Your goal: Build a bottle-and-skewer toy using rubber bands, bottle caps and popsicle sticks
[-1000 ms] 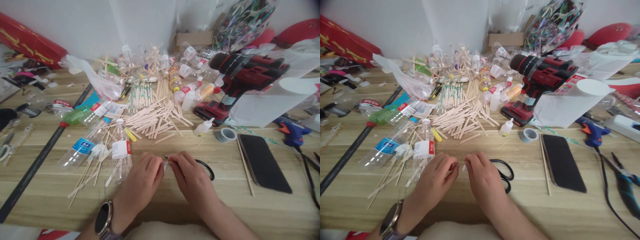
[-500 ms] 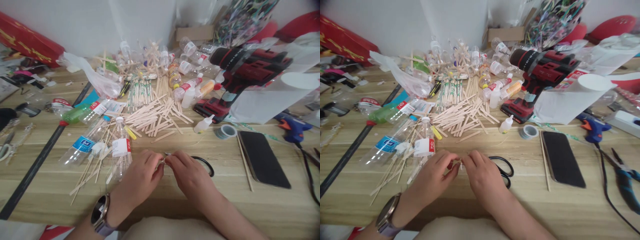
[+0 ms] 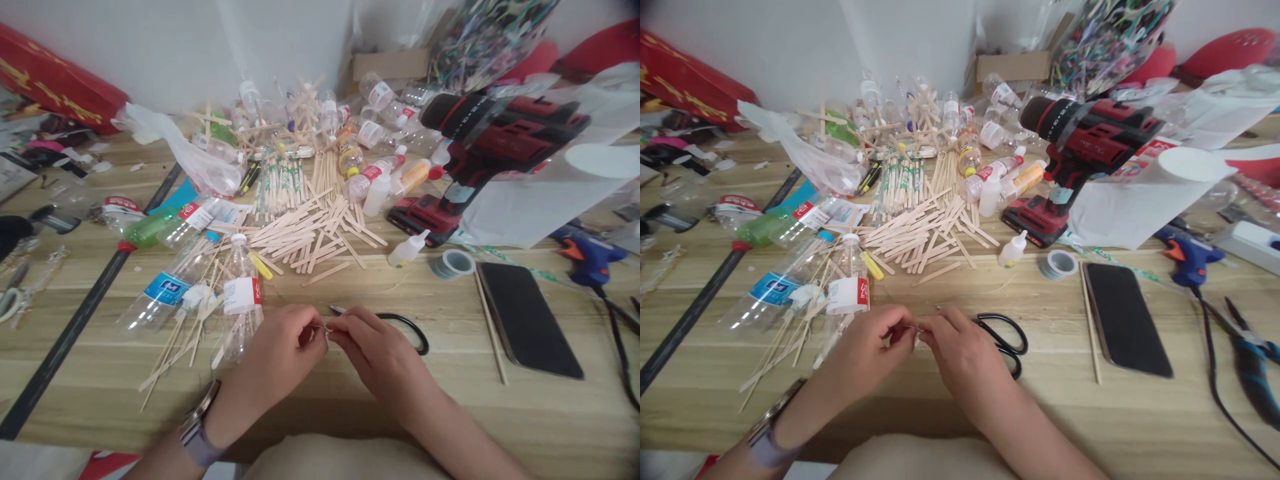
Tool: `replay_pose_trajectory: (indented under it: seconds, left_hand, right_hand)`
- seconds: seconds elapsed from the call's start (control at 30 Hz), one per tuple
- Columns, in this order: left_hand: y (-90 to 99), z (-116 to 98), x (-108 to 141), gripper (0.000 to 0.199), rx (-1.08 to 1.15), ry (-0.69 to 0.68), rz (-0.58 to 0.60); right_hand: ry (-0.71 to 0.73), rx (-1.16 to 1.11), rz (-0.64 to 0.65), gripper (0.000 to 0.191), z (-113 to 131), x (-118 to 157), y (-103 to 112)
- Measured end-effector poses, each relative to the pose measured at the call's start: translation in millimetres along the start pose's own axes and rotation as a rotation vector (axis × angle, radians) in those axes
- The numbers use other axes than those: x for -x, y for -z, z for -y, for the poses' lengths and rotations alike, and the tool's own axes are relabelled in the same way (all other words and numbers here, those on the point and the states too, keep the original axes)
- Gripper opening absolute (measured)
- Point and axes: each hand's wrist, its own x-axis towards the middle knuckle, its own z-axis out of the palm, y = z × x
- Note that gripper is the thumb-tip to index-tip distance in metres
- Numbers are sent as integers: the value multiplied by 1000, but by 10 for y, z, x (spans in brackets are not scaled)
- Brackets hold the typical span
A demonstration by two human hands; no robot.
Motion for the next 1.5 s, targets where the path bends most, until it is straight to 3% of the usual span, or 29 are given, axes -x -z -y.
replay_pose_trajectory:
  seconds: [0.17, 0.37, 0.53, 0.77, 1.2, 1.5]
  left_hand:
    - [0, -2, 8, 15, 5, 11, 3]
    - [62, 10, 2, 16, 118, 26, 40]
    - [137, 33, -39, 19, 277, 86, 184]
    - [141, 103, -82, 17, 400, 118, 280]
    - [113, 95, -104, 9, 644, 225, 280]
    - [187, 66, -126, 15, 701, 214, 399]
  right_hand:
    - [-26, 14, 12, 26, 23, -20, 2]
    - [-121, -144, 31, 18, 41, -36, 66]
    - [-209, -277, 71, 16, 37, -60, 129]
    - [-126, -314, 89, 16, 10, -50, 152]
    - [-6, -306, 43, 17, 31, -56, 168]
    - [-143, -324, 49, 16, 67, -31, 201]
